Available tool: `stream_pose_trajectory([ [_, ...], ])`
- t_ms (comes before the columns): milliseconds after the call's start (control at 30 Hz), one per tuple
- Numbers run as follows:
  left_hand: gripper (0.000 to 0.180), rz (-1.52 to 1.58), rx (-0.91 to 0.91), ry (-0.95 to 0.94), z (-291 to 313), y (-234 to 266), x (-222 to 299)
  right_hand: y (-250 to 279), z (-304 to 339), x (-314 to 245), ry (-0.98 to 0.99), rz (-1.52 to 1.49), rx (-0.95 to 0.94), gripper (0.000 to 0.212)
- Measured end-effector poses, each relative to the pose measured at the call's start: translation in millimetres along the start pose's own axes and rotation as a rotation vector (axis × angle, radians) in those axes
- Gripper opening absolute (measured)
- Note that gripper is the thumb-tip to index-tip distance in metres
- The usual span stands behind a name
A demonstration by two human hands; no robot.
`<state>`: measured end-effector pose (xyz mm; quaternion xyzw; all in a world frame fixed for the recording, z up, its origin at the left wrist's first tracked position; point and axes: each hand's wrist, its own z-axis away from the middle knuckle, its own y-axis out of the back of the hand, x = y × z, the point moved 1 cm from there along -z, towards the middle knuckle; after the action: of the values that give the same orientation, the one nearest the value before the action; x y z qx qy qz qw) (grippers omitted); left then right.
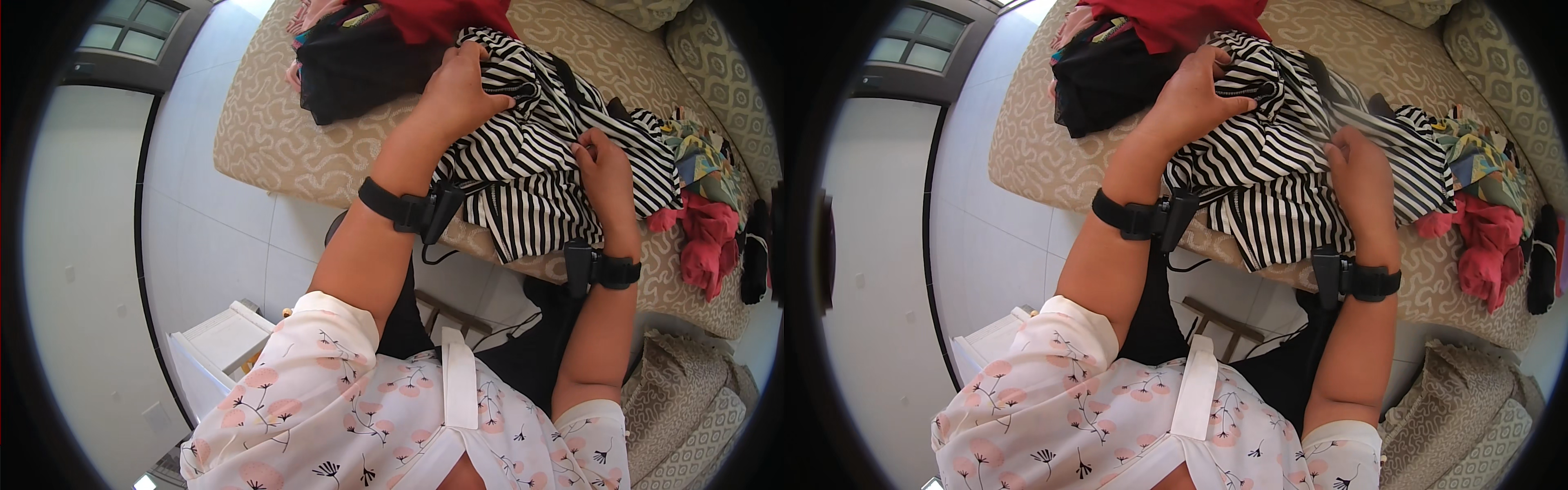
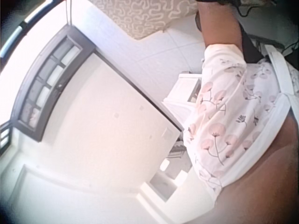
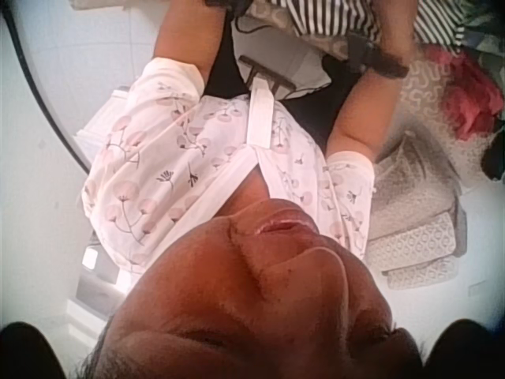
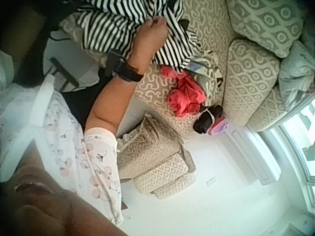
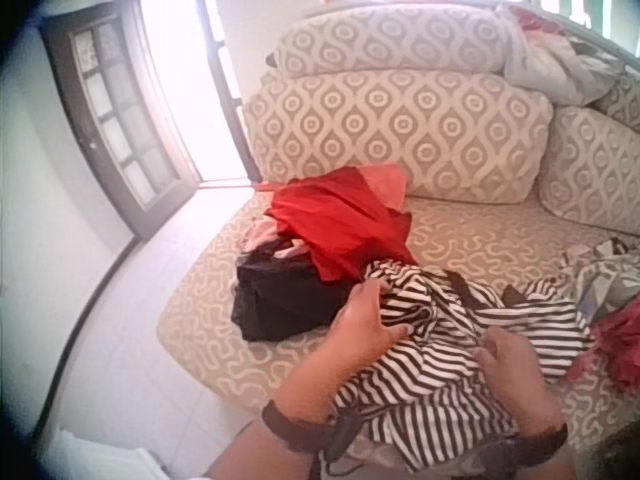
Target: Folding various pieces of laundry on a bed or couch.
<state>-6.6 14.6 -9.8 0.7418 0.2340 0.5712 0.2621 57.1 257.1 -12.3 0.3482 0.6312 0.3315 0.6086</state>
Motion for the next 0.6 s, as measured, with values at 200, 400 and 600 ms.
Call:
stream_pose_trajectory([
  [200, 0.042, 0.162, -0.298, 0.009, -7, 15, 0, 17, -11, 3, -0.182, -0.945, 0.079, 0.014],
  [400, 0.065, 1.795, -0.085, -0.027, -15, 42, 27, 51, -17, 14, 0.200, -1.530, 0.526, 0.023],
  [600, 0.032, 0.992, -0.069, 0.226, -10, 23, 7, 50, -11, 23, -0.023, -0.820, 0.577, 0.030],
])
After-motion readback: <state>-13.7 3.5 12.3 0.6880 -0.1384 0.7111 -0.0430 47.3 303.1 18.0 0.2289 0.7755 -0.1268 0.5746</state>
